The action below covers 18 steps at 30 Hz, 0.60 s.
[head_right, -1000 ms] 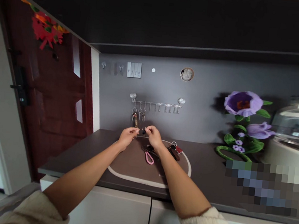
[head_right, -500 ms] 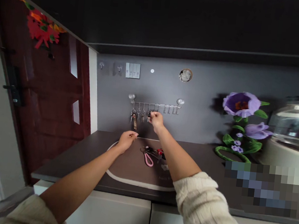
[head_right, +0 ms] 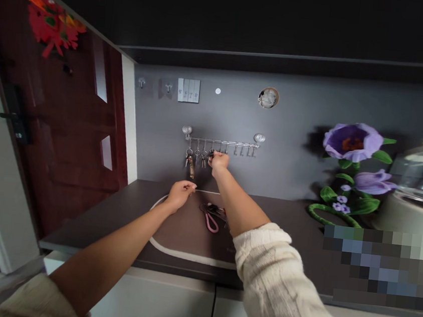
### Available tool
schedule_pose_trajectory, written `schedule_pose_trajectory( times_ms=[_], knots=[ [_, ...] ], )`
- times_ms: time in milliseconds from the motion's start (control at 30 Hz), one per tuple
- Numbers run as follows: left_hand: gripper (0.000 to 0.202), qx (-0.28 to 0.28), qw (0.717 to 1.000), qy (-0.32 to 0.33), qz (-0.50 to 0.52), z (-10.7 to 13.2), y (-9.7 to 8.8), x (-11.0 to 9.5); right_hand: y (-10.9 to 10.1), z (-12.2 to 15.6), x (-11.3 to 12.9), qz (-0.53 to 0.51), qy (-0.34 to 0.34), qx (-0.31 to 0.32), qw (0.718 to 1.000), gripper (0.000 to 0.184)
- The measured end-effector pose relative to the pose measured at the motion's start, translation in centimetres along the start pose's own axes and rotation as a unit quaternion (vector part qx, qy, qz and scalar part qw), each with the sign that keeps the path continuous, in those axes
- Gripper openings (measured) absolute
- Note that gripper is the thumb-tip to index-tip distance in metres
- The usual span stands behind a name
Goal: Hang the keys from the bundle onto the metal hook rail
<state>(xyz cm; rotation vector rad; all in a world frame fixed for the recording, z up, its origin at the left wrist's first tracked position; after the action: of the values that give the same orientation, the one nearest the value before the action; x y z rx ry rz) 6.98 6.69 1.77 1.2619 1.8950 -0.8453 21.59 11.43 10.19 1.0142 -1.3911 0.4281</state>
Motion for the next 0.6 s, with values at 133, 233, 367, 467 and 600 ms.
schedule_pose_trajectory(
  times_ms=[133, 233, 367, 467, 600],
  knots=[
    [0.017, -0.003, 1.0, 0.004, -0.001, -0.1, 0.0, 0.1, 0.2, -0.1, 0.0, -0.012, 0.004, -0.004, 1.0, 0.008],
    [0.017, -0.002, 1.0, 0.009, -0.003, -0.1, 0.0, 0.2, 0.3, -0.1, 0.0, -0.007, 0.002, -0.005, 1.0, 0.009],
    [0.017, 0.001, 1.0, 0.015, 0.003, -0.2, 0.0, 0.1, 0.4, -0.4, -0.4, 0.017, -0.001, -0.004, 1.0, 0.01],
    [0.017, -0.002, 1.0, 0.013, 0.003, -0.1, -0.1, 0.0, 0.2, -0.7, -0.9, 0.031, 0.003, -0.009, 0.999, 0.01],
    [0.016, 0.0, 1.0, 0.008, 0.001, -0.1, -0.1, 0.1, -0.1, -1.0, -1.2, 0.05, -0.003, -0.015, 0.999, 0.011]
  ],
)
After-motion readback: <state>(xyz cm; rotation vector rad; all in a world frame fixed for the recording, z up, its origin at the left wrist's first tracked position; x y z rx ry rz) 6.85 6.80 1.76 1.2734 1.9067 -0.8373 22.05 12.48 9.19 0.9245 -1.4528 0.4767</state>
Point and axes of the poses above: each hand's wrist, its own z-axis away from the middle knuckle, its own y-axis out of the palm, x = y × z, the point moved 7 cm from there along -z, towards the middle knuckle, and after that the axes turned 13 degrees about -x, right-handed, at the moved point
